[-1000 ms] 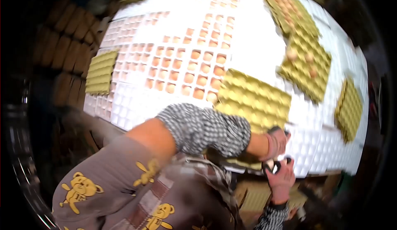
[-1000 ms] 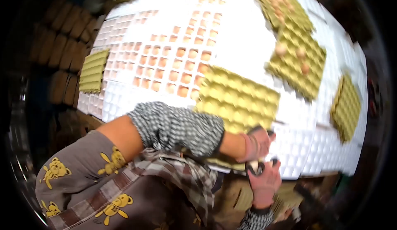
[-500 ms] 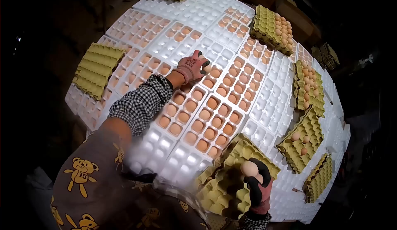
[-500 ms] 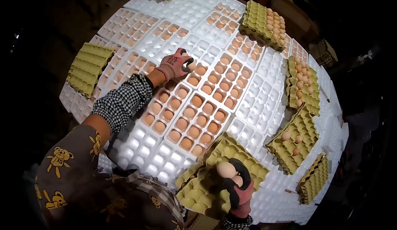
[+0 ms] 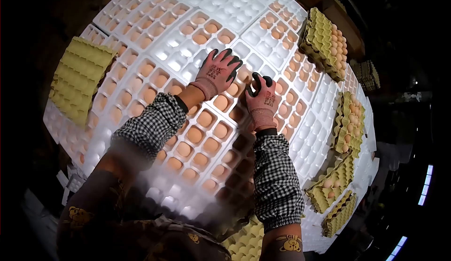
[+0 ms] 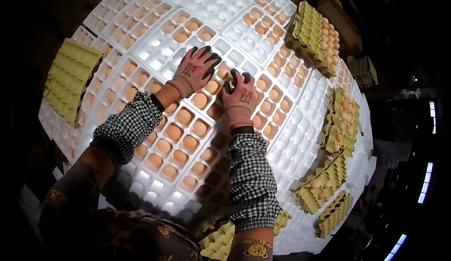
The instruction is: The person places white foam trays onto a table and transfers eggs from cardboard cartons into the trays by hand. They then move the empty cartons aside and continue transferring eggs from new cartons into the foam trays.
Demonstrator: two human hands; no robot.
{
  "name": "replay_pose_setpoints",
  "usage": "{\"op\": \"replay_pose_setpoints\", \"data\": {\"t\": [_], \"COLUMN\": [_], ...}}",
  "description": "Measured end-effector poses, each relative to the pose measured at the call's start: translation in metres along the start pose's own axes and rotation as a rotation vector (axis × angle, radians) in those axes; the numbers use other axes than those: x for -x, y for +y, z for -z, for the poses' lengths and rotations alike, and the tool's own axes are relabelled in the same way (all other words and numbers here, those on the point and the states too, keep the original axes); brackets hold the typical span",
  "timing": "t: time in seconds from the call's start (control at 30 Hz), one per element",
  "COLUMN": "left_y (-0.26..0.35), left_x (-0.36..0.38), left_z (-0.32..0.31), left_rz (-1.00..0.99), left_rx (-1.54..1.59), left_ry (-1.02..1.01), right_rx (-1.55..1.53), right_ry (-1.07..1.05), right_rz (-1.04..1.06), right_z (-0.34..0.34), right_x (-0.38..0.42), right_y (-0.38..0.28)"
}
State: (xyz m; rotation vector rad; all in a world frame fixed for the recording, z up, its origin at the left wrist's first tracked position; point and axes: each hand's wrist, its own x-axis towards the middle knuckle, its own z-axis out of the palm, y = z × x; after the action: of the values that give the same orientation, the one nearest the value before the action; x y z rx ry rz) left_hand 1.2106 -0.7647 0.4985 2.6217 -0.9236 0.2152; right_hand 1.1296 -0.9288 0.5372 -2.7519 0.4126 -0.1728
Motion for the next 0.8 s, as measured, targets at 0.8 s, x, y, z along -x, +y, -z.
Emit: {"op": "replay_pose_setpoints", "data": {"t": [0.8], "left_y": [0.220], "left_x": [0.298], "left_z": [0.117], "left_rz": [-0.549], "left_rx": [0.659], "left_ry": [-0.369], "right_rx": [-0.573], "right_ry": [0.216], "right_rz": [-0.835], "right_z": [0.192], "right_x": [0.531], "right_y": [0.265]}}
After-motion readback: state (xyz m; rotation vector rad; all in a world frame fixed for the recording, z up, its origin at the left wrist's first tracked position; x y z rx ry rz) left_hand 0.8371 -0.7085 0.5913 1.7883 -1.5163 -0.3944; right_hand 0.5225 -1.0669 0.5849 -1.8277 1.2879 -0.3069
